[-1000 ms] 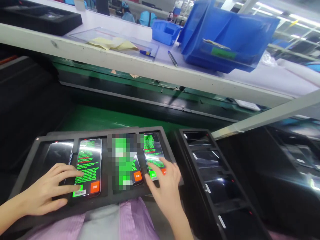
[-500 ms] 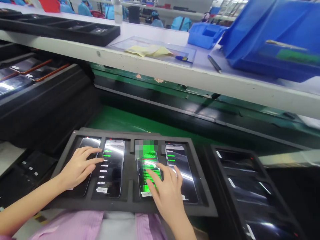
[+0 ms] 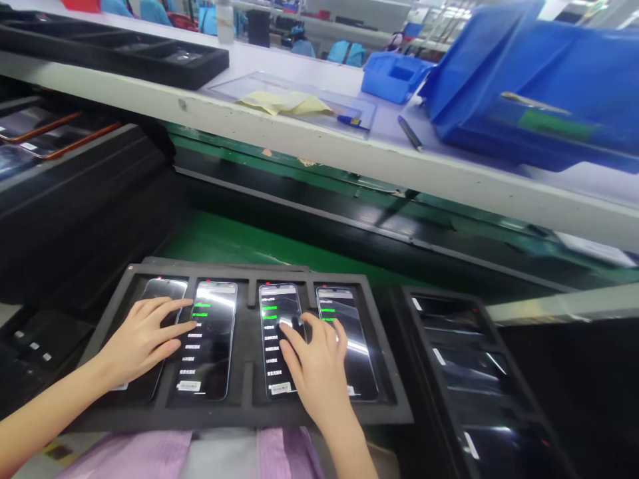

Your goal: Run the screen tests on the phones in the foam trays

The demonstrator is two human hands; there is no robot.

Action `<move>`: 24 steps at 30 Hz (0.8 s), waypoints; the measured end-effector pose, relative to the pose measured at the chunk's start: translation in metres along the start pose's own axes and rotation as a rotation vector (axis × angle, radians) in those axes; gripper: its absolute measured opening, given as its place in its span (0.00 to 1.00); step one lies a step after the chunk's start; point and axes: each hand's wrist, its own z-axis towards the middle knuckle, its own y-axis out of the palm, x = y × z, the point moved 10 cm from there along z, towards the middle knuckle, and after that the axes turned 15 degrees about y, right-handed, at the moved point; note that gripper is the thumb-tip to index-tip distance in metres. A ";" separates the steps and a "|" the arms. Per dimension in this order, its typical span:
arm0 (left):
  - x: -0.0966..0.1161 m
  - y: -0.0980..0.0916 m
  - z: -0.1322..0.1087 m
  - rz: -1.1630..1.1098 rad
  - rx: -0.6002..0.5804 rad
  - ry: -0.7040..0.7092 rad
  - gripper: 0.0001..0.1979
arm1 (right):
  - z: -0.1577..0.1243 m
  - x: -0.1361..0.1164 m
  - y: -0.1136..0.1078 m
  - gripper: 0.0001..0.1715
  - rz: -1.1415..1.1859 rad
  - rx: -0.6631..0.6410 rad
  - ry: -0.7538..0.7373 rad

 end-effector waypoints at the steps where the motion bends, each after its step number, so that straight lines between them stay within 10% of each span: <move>1: 0.000 0.000 -0.001 0.000 0.008 0.001 0.16 | 0.001 0.001 0.002 0.15 -0.015 -0.026 0.012; 11: -0.002 -0.008 -0.005 -0.011 0.119 0.026 0.15 | -0.006 0.071 -0.019 0.24 -0.208 0.084 0.252; 24: 0.035 -0.002 -0.004 -0.372 0.068 0.243 0.15 | -0.042 0.101 -0.047 0.24 -0.006 0.103 0.335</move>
